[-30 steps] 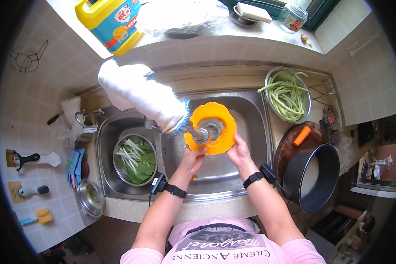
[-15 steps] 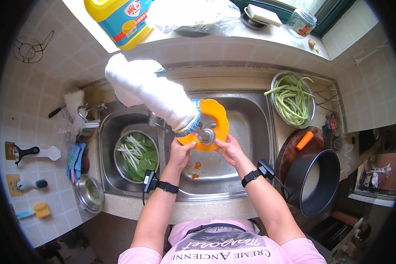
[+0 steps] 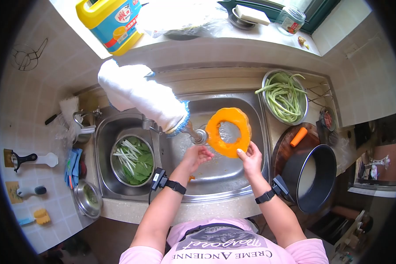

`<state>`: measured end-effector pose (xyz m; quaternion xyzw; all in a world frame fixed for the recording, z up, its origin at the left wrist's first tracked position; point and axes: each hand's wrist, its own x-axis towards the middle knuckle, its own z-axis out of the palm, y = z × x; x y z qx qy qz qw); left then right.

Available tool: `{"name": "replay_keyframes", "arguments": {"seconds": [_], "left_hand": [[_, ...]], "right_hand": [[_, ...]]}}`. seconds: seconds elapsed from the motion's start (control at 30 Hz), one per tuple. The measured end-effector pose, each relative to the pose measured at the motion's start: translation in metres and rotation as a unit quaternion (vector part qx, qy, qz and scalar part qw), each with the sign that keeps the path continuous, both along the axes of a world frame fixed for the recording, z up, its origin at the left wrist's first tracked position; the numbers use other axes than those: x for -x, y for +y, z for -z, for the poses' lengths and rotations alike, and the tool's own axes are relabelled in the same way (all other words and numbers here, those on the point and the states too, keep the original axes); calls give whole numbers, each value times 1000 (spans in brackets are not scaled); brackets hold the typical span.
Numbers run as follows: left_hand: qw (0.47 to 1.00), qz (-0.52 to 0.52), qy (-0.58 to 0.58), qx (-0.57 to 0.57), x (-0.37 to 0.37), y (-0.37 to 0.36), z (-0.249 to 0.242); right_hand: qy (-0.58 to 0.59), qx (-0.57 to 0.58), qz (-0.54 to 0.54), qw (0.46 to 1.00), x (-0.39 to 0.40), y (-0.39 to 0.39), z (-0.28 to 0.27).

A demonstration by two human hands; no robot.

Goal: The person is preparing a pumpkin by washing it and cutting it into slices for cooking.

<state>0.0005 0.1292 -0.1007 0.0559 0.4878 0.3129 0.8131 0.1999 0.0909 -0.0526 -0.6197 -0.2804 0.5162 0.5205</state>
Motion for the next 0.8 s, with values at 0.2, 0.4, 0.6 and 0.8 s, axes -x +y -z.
{"name": "replay_keyframes", "arguments": {"seconds": [0.2, 0.4, 0.6, 0.8], "left_hand": [[992, -73, -103, -16, -4, 15, 9], [980, -136, -134, -61, -8, 22, -14], [989, -99, -47, -95, -6, 17, -13], [982, -163, -64, -68, -5, 20, -8]], "right_hand": [[4, -1, 30, 1000, -14, -20, -6], [2, 5, 37, 999, -15, -28, 1], [15, 25, 39, 999, -11, -32, 5], [26, 41, 40, 998, -9, -35, 10]]}}
